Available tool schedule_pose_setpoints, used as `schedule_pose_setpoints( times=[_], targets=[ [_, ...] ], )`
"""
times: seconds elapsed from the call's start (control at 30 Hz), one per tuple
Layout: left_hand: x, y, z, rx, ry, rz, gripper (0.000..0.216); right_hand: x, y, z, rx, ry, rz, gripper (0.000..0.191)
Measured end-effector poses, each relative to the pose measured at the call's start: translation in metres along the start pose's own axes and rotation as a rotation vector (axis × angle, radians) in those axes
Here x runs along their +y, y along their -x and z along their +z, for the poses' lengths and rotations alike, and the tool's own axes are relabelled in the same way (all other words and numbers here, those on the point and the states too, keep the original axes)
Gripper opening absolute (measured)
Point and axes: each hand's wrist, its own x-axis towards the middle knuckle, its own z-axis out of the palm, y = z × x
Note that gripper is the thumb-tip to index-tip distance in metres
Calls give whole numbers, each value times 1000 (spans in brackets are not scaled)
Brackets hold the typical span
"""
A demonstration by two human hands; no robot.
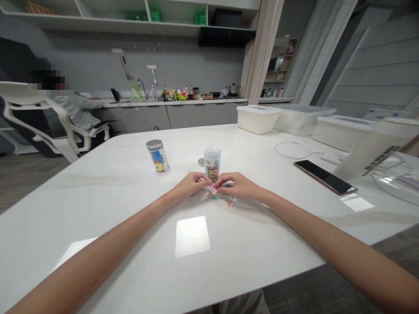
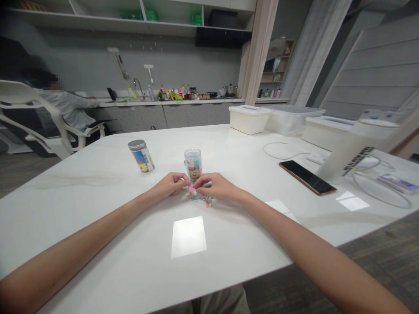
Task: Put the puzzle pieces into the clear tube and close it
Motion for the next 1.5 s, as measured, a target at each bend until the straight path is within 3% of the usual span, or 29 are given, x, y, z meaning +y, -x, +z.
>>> schedule_pose_setpoints(
  times=[0.23,0.7,0.8,1.0,1.2,1.5],
  targets=[
    [-2,-1,-2,-15,64,-11,29,-2,5,19,64,402,-277,19],
    [1,0,0,6,49,-21,31,-1,4,21,80,532,-338,8],
    [1,0,0,5,59,-16,28,-3,4,20,116,528,-300,9],
    [-2,-1,-2,-5,70,-11,23,-6,6,17,107,362,-73,22],
    [-2,-1,-1,4,58,-18,27,-2,6,15,107,364,-99,18],
    [7,3,4,20,17,-5,44,-12,2,18,214,166,-49,10]
  ],
)
